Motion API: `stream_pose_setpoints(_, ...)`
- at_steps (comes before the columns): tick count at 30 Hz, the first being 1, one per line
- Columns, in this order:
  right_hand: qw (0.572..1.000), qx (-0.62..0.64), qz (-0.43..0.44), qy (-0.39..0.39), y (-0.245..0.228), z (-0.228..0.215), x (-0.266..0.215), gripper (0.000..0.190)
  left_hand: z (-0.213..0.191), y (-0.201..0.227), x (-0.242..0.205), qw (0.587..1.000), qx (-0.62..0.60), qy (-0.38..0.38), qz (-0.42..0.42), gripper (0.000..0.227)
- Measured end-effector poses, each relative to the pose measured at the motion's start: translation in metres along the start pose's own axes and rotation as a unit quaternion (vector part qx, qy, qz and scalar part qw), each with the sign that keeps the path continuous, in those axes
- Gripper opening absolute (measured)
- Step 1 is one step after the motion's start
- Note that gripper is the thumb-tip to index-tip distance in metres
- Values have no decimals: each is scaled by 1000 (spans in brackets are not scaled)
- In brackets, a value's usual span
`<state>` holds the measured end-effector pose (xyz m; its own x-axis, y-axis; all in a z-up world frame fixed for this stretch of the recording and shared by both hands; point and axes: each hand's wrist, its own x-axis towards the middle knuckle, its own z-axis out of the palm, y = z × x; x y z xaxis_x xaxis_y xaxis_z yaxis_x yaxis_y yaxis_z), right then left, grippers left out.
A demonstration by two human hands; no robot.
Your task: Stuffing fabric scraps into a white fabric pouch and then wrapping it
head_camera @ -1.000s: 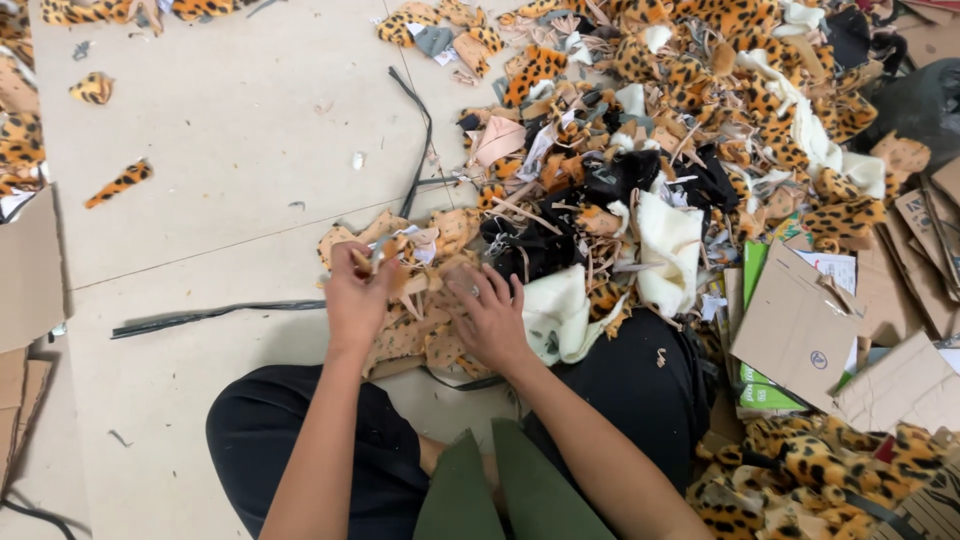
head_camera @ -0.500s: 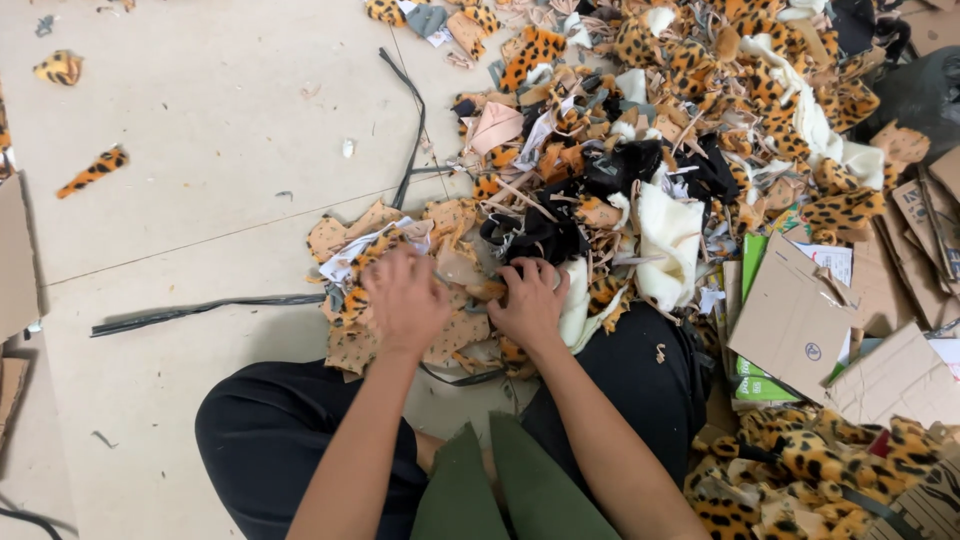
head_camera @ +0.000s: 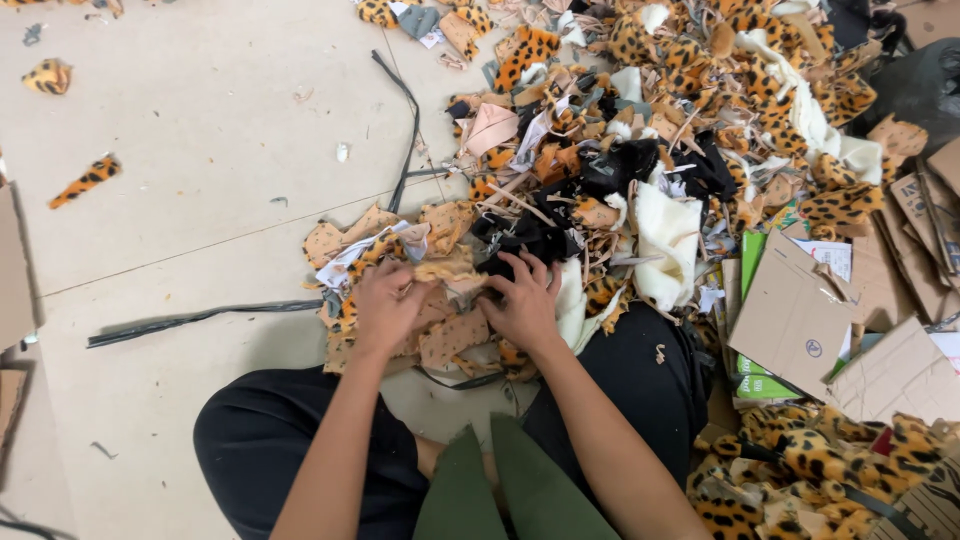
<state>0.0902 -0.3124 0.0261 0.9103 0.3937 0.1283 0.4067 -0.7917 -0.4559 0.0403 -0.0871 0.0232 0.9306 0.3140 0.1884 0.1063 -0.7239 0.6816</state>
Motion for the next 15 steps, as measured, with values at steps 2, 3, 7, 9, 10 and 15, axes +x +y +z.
stream_pose_setpoints(2, 1000, -12, 6, 9, -1, 4, -1, 15, -17, -9, 0, 999, -19, -28, -41, 9)
stream_pose_setpoints(3, 999, -26, 13, 20, -2, 6, -1, 15, -25, -14, 0, 994, -41, -56, -81, 18)
stream_pose_setpoints(7, 998, -38, -9, 48, -12, 16, -5, 32, -30, -24, -7, 998, -35, -27, -49, 29)
stream_pose_setpoints(9, 990, -70, -76, 91, -26, 19, -5, 51, -32, -22, -6, 997, -45, -23, -52, 24)
stream_pose_setpoints(10, 990, -71, -76, 92, -35, 19, -8, 51, -36, -8, -6, 997, -45, -23, -51, 24)
stream_pose_setpoints(15, 992, -6, -123, 26, -81, 5, -10, 83, -33, 34, 8, 975, -49, -127, -173, 22)
